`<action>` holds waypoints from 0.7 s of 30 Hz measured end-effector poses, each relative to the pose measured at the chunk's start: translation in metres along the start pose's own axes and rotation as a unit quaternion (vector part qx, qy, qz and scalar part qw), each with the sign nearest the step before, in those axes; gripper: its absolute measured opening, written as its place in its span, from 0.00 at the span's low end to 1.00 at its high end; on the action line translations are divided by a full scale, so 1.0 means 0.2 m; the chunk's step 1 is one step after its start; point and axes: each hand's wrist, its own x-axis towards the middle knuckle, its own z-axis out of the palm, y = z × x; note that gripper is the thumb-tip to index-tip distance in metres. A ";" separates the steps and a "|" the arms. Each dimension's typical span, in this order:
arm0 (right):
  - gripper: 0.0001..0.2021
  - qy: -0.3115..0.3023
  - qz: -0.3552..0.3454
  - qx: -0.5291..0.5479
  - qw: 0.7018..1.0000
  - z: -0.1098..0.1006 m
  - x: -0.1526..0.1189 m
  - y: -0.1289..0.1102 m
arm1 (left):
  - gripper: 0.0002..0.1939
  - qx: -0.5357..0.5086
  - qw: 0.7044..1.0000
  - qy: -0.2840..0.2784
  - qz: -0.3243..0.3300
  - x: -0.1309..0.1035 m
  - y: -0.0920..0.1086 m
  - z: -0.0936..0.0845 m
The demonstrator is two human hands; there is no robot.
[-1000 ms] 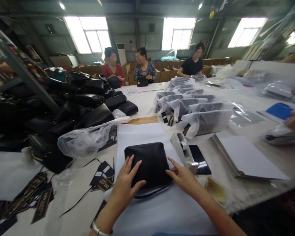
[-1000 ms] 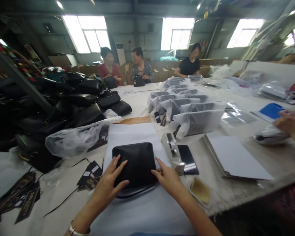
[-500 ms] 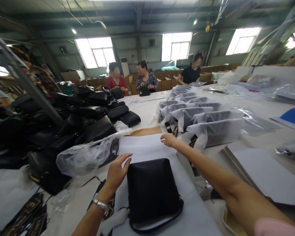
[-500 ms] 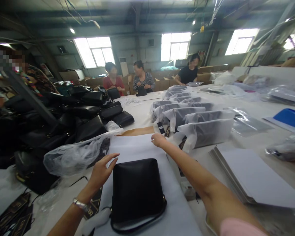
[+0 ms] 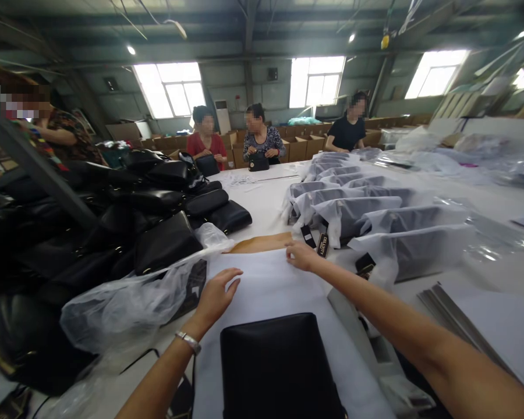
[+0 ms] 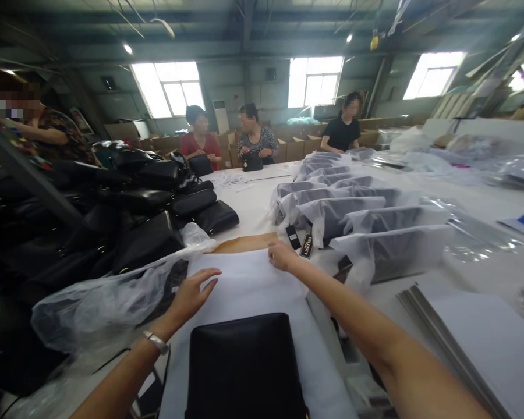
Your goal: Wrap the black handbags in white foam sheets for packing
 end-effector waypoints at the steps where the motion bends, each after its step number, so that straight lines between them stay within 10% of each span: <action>1: 0.02 0.017 -0.010 0.008 1.000 -0.02 -0.01 0.00 | 0.13 0.000 1.000 -0.003 0.001 0.04 -0.01 0.01; 12: 0.03 0.234 -0.063 0.114 0.963 -0.22 -0.21 -0.07 | 0.21 -0.033 0.991 -0.121 0.050 0.34 0.16 0.12; 21: 0.06 0.317 -0.042 0.180 0.930 -0.42 -0.44 -0.13 | 0.12 0.084 0.987 -0.135 0.024 0.33 0.21 -0.11</action>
